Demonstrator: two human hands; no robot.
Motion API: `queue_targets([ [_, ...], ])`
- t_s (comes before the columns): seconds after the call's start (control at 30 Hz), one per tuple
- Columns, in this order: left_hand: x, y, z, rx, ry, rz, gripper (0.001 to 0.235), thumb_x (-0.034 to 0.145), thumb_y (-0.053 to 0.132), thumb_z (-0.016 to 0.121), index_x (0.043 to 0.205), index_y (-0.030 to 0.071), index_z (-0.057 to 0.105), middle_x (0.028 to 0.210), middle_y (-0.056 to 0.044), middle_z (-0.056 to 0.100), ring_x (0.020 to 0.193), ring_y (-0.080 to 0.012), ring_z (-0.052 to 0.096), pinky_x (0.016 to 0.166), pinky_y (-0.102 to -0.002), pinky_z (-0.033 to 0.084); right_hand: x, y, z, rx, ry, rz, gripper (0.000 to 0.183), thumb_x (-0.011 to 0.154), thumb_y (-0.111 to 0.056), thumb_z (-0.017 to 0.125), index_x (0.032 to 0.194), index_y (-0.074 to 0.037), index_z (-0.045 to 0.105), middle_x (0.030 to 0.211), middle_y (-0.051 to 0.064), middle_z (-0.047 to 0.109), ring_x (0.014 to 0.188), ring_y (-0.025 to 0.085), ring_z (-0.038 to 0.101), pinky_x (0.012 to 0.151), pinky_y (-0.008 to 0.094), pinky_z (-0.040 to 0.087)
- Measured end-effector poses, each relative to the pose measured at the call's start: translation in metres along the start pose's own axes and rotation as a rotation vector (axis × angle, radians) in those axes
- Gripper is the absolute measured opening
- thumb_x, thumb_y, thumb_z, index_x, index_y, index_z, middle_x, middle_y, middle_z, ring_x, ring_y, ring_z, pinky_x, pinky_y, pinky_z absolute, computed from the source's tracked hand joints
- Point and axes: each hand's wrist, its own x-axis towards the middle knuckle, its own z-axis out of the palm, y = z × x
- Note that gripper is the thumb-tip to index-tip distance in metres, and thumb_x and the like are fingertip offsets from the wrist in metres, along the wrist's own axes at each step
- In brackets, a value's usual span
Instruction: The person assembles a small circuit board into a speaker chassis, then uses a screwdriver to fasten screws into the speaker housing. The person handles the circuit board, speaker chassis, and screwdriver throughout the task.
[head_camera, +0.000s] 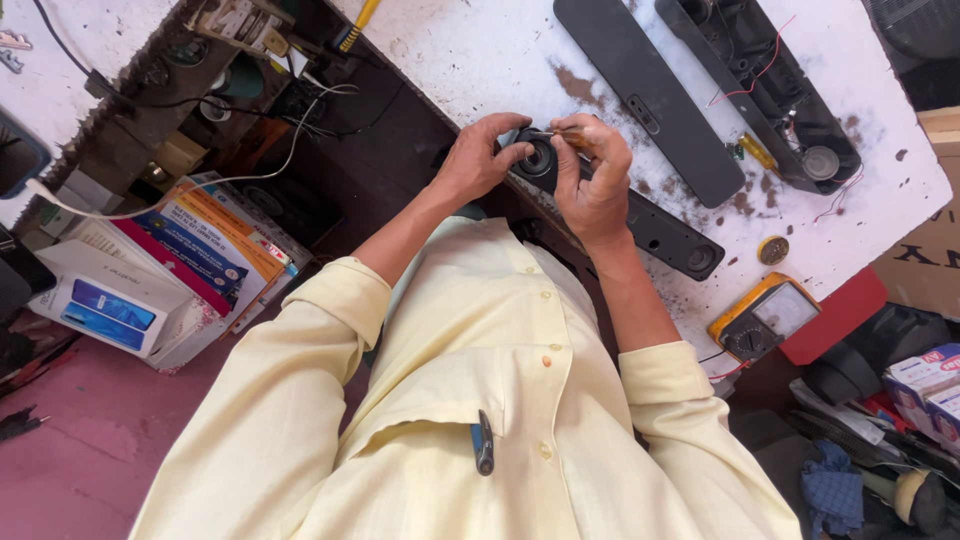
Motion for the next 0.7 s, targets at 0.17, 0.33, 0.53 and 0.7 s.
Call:
queue_targets([
  [0.17,0.0,-0.003,0.0,-0.004,-0.013,-0.003,0.038,0.091,0.022,0.077,0.124,0.005,0.07,0.116,-0.014,0.074,0.083,-0.0232,0.071,0.077,-0.035,0.057,0.007,-0.006,0.0,-0.223,-0.069,-0.123,0.045,0.103,0.013,0.067,0.129,-0.007,0.037,0.12,0.02,0.066,0.103,0.032,0.073,0.089,0.037,0.061],
  [0.33,0.001,-0.003,-0.001,0.004,-0.002,0.016,0.039,0.091,0.02,0.076,0.125,0.004,0.069,0.116,-0.015,0.074,0.084,-0.0243,0.071,0.077,-0.036,0.057,0.016,-0.018,-0.001,-0.253,-0.045,-0.229,0.041,0.099,0.01,0.073,0.127,-0.004,0.046,0.123,0.023,0.066,0.104,0.035,0.073,0.087,0.039,0.063],
  [0.53,0.002,-0.011,0.003,0.046,0.009,0.037,0.038,0.092,0.021,0.075,0.124,0.003,0.069,0.113,-0.017,0.074,0.083,-0.0255,0.071,0.077,-0.036,0.057,0.015,-0.019,-0.005,-0.323,0.0,-0.138,0.028,0.089,0.002,0.088,0.101,-0.006,0.063,0.106,0.015,0.071,0.088,0.028,0.072,0.074,0.036,0.059],
  [0.7,0.003,-0.014,0.003,0.065,0.021,0.074,0.039,0.092,0.024,0.074,0.124,0.003,0.069,0.111,-0.019,0.074,0.082,-0.0263,0.071,0.076,-0.037,0.057,0.025,-0.021,-0.004,-0.359,0.052,-0.204,0.026,0.084,-0.002,0.083,0.099,-0.002,0.061,0.102,0.018,0.068,0.093,0.038,0.07,0.082,0.042,0.057],
])
